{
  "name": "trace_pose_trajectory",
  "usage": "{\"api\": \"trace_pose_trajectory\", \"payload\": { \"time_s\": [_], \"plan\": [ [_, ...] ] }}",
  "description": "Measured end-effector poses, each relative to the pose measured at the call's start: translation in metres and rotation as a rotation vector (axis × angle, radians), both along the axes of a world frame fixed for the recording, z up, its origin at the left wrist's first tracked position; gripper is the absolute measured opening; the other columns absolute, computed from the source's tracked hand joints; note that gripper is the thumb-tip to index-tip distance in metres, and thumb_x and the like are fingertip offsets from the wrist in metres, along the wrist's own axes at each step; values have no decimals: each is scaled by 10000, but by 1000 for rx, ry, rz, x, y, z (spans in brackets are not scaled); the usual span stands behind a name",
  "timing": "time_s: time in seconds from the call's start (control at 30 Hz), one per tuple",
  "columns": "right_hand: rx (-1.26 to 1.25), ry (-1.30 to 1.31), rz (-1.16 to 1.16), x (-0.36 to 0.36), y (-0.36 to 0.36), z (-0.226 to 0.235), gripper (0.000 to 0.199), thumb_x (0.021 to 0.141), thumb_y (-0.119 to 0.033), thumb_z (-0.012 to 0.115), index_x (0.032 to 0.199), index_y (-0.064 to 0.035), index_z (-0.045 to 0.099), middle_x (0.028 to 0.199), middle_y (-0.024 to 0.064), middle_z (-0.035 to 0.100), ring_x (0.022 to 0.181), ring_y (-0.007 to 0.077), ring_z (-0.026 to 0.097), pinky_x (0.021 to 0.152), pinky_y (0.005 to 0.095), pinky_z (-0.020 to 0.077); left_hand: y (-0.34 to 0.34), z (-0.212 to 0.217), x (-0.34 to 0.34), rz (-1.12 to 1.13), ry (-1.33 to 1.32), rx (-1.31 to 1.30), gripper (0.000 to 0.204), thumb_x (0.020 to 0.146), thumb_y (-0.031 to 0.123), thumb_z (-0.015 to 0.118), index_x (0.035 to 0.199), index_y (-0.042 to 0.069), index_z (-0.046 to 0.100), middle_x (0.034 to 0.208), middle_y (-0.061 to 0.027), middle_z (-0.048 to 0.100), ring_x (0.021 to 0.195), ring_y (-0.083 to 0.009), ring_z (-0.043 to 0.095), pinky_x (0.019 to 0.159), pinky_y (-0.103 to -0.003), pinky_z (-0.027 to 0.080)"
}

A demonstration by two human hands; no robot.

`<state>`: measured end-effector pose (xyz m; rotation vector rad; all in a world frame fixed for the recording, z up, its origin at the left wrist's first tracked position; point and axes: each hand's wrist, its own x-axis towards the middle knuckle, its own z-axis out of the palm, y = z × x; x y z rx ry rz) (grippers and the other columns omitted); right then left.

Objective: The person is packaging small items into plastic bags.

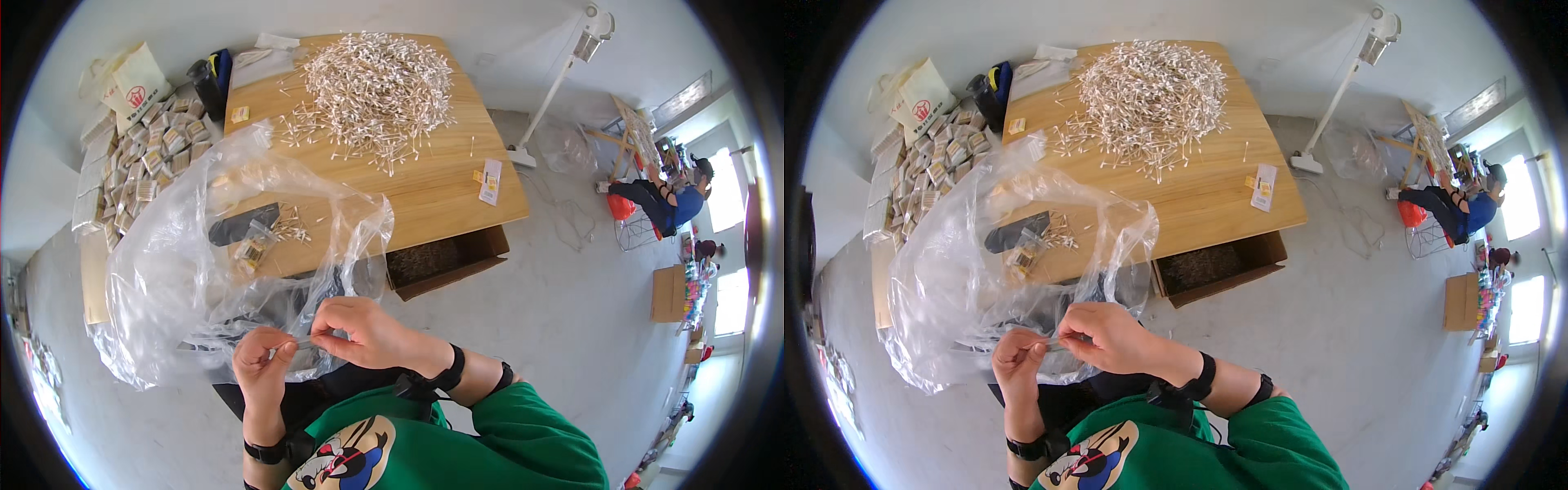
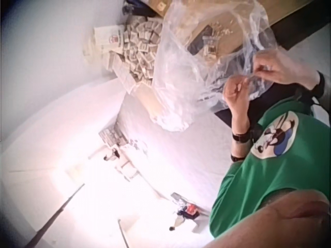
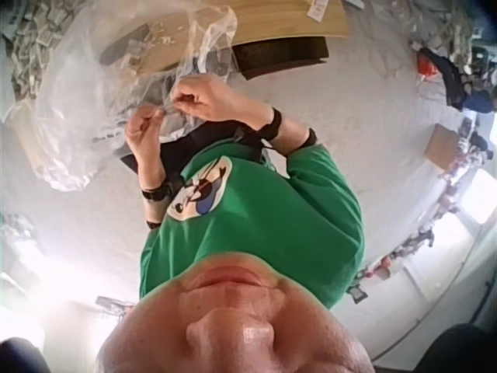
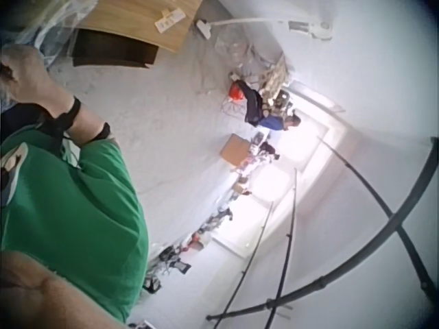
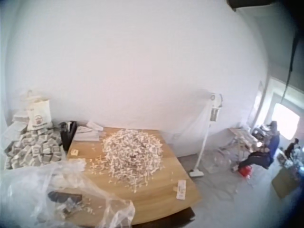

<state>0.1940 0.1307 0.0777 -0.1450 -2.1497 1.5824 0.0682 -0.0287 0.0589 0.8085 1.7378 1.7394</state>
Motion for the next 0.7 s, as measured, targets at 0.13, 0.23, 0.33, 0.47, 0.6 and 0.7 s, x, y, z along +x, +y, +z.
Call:
{"api": "trace_pose_trajectory", "payload": {
  "time_s": [0.13, 0.23, 0.33, 0.47, 0.6, 0.7],
  "plan": [
    [-35, -9, -2, 4, 6, 1, 113, 781, -12, 672, 805, -21, 562, 743, 105, 575, 687, 309, 583, 577, 358, 460, 2, 5, 2, 24, -24, 16, 97, 742, -39, 726, 782, -6, 645, 793, -72, 637, 709, -130, 567, 637, -230, 421],
    [-22, -5, -12, 4, 7, -1, 128, 767, -23, 684, 792, -20, 559, 734, 99, 571, 683, 311, 583, 574, 368, 460, 4, 7, 0, 51, -52, 15, 117, 714, -44, 735, 787, 1, 656, 809, -81, 644, 723, -150, 589, 658, -233, 437],
    [72, 17, 13, 6, 9, -3, 146, 738, 9, 716, 785, -27, 583, 741, 98, 591, 680, 303, 588, 573, 366, 461, 13, 22, -2, -178, 273, -79, 166, 644, -42, 755, 778, 26, 686, 817, -84, 656, 751, -194, 635, 667, -264, 482],
    [124, 18, 32, 7, 11, -5, 140, 734, -6, 714, 781, -32, 585, 733, 96, 582, 679, 306, 589, 564, 370, 462, 18, 23, 1, -190, 312, -194, 149, 635, -28, 769, 749, 37, 698, 780, -67, 655, 699, -187, 634, 619, -280, 492],
    [49, 7, 18, 9, 19, -8, 134, 740, -4, 704, 766, -31, 575, 720, 88, 575, 673, 297, 587, 556, 371, 455, 19, 18, -4, -178, 312, -191, 152, 630, -29, 771, 745, 34, 694, 775, -67, 655, 696, -189, 634, 620, -279, 489],
    [-2, -42, 6, 14, 30, -9, 132, 736, 8, 704, 757, -31, 579, 725, 81, 589, 666, 281, 592, 553, 362, 455, 22, 13, -10, -132, 270, -174, 151, 629, -31, 773, 740, 32, 692, 761, -66, 653, 691, -189, 633, 623, -272, 487]
  ]
}}
